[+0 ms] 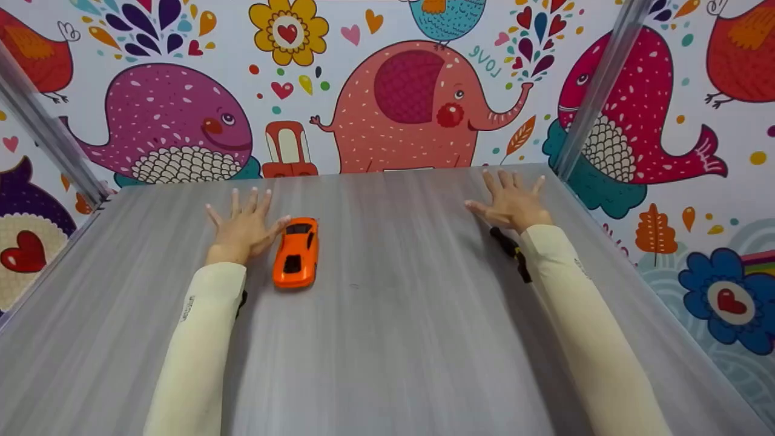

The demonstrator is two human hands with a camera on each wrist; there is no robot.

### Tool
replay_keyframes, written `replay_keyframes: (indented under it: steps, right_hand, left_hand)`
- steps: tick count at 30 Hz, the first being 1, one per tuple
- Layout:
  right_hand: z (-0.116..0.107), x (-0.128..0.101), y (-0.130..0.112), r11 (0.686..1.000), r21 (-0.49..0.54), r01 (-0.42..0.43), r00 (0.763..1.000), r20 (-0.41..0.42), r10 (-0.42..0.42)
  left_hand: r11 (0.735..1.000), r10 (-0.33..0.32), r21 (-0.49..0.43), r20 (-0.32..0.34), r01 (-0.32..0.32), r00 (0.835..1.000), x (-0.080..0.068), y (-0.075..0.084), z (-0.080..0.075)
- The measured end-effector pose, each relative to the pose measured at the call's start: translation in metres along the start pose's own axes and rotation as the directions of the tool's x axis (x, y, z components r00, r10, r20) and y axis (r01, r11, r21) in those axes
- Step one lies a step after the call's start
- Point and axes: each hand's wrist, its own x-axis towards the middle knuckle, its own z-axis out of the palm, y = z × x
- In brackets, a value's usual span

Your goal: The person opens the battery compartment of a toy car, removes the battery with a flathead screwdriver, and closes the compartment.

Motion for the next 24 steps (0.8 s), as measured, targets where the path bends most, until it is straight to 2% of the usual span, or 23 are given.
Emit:
replay_keyframes:
  steps: [12, 24]
  right_hand:
    - [0.000, -0.001, -0.006, 1.000, -0.006, 0.014, 1.000, 0.000, -0.014]
    - [0.006, -0.003, -0.017, 0.996, 0.011, 0.086, 0.996, -0.024, -0.086]
  left_hand:
    - [1.000, 0.010, 0.009, -0.013, -0.010, 1.000, 0.000, -0.002, -0.002]
    - [0.996, 0.016, -0.085, 0.038, -0.012, 0.999, -0.004, -0.010, -0.002]
